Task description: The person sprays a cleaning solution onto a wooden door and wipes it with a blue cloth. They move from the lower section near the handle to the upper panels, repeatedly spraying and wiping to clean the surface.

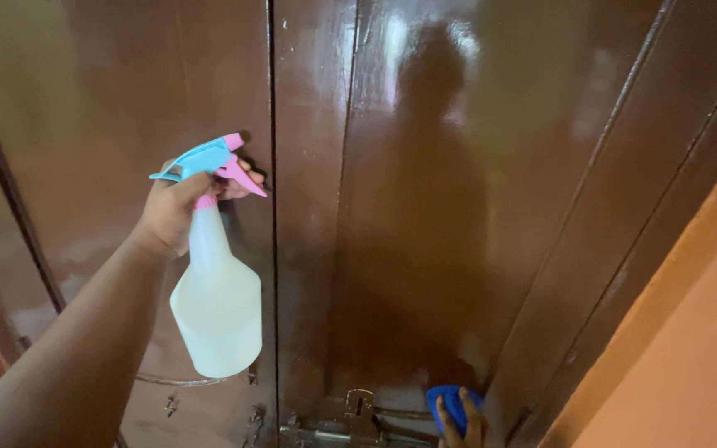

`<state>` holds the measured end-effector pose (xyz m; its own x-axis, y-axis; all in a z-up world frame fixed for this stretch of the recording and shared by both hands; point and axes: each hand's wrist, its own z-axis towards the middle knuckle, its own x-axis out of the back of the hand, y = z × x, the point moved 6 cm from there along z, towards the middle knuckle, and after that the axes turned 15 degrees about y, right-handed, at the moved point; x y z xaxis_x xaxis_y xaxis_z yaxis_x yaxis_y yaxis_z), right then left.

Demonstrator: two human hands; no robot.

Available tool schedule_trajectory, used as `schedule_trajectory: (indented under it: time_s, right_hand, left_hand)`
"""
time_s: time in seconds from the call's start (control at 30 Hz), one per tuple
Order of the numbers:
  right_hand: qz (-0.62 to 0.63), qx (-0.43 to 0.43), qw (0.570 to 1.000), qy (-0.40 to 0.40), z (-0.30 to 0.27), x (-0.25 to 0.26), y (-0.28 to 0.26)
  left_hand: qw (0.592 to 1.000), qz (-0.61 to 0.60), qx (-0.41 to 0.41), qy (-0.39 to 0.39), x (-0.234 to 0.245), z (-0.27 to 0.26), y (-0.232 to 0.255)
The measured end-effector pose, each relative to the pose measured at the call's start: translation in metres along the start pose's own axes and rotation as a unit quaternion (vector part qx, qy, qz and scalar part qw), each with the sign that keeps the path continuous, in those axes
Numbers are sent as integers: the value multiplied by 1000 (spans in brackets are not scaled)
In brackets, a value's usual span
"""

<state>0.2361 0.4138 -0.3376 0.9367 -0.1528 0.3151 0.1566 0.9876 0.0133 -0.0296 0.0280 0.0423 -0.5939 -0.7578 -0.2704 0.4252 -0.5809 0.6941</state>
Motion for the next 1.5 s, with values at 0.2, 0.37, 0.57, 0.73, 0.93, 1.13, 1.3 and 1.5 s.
schedule_trajectory:
  time_s: [0.2,0.37,0.57,0.73,0.93,1.13,1.3,1.5]
  right_hand:
    - [65,-62,991,94,64,77,2]
    - [-53,-122,967,216,156,162,-1]
    - [-103,-120,974,161,182,165,7]
    - [-105,-146,975,134,109,127,15]
    - [-61,-150,985,67,-6,75,58]
    - [77,-72,994,-15,-16,72,78]
    - [-109,-204,964,130,76,150,47]
    - [-133,-144,965,171,177,187,21]
  left_hand:
    - [1000,-2,-7,-4,-2,-1,2]
    - [999,32,5,20,1,-1,2]
    - [999,27,-18,0,-1,-3,4]
    - [999,49,-4,20,2,-1,1]
    - [999,39,-7,11,1,-3,4]
    - [999,47,-8,12,-1,-4,5]
    - [999,40,-6,7,0,-2,4]
    - [999,46,-2,20,3,-1,1]
